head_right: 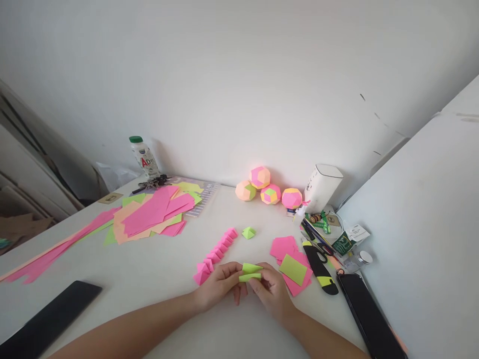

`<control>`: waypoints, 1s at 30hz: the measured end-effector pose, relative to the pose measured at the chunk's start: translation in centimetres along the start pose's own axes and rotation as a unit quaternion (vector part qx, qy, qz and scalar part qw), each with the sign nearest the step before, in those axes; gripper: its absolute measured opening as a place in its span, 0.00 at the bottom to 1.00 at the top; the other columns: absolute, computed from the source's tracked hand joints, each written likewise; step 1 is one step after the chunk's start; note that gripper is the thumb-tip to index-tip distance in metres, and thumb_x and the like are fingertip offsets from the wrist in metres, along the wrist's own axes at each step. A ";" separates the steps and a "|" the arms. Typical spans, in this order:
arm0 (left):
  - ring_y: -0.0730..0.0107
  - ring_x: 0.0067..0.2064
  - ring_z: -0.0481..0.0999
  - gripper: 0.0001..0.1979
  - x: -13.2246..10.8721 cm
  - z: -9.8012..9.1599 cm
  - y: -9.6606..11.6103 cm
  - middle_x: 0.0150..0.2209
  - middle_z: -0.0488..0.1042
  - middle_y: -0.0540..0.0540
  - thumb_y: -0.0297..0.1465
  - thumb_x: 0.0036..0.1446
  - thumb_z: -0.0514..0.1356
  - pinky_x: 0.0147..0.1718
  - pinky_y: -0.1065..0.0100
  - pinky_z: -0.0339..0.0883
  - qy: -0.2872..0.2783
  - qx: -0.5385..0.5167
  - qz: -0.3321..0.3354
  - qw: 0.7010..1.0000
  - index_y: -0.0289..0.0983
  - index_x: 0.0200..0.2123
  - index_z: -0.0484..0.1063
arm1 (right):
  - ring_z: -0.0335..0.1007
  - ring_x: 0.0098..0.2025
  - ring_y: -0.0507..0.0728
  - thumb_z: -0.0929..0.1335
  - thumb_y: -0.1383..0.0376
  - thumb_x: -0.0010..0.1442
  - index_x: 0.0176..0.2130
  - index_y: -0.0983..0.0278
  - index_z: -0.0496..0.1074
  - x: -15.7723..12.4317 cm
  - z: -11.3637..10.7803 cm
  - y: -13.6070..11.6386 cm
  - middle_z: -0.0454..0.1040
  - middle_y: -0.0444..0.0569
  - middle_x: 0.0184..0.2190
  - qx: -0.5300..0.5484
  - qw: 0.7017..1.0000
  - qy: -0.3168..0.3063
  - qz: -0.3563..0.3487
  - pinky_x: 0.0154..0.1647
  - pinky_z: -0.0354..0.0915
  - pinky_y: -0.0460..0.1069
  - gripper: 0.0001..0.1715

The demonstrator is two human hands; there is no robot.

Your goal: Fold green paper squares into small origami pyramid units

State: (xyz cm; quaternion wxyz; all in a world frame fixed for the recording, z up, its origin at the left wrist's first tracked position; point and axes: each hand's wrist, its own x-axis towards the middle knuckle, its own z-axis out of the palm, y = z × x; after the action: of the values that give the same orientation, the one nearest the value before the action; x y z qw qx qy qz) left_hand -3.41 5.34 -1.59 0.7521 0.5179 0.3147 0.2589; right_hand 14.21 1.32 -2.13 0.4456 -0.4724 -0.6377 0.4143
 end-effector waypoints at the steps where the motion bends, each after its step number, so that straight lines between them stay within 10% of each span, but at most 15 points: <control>1: 0.74 0.21 0.72 0.19 -0.1 0.0 0.1 0.25 0.75 0.49 0.47 0.56 0.53 0.26 0.70 0.62 0.001 0.000 0.007 1.000 0.35 0.32 0.66 | 0.62 0.26 0.51 0.66 0.62 0.59 0.27 0.64 0.72 0.0 -0.1 0.0 0.67 0.47 0.30 0.013 1.000 -0.003 0.019 0.23 0.59 0.45 0.12; 15: 0.76 0.21 0.70 0.19 -0.1 0.4 -0.8 0.23 0.71 0.52 0.47 0.51 0.59 0.23 0.72 0.63 0.039 0.031 0.014 0.999 0.36 0.32 0.64 | 0.67 0.24 0.52 0.67 0.57 0.58 0.46 0.61 0.62 -0.5 0.0 0.6 0.71 0.42 0.25 0.084 0.988 -0.003 0.128 0.26 0.63 0.47 0.19; 30: 0.75 0.23 0.71 0.19 -0.3 0.4 -0.9 0.26 0.72 0.50 0.46 0.50 0.61 0.25 0.70 0.67 0.062 -0.004 0.018 0.998 0.35 0.34 0.66 | 0.67 0.22 0.51 0.65 0.54 0.59 0.34 0.63 0.66 0.1 -0.3 0.1 0.72 0.43 0.22 0.079 0.986 -0.034 0.144 0.24 0.62 0.46 0.14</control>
State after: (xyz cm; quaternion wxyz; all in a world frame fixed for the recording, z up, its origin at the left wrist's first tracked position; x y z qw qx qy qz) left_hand -3.25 4.53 -2.25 0.7284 0.5033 0.3507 0.3050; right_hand 14.47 1.44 -2.12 0.3955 -0.5079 -0.5431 0.5391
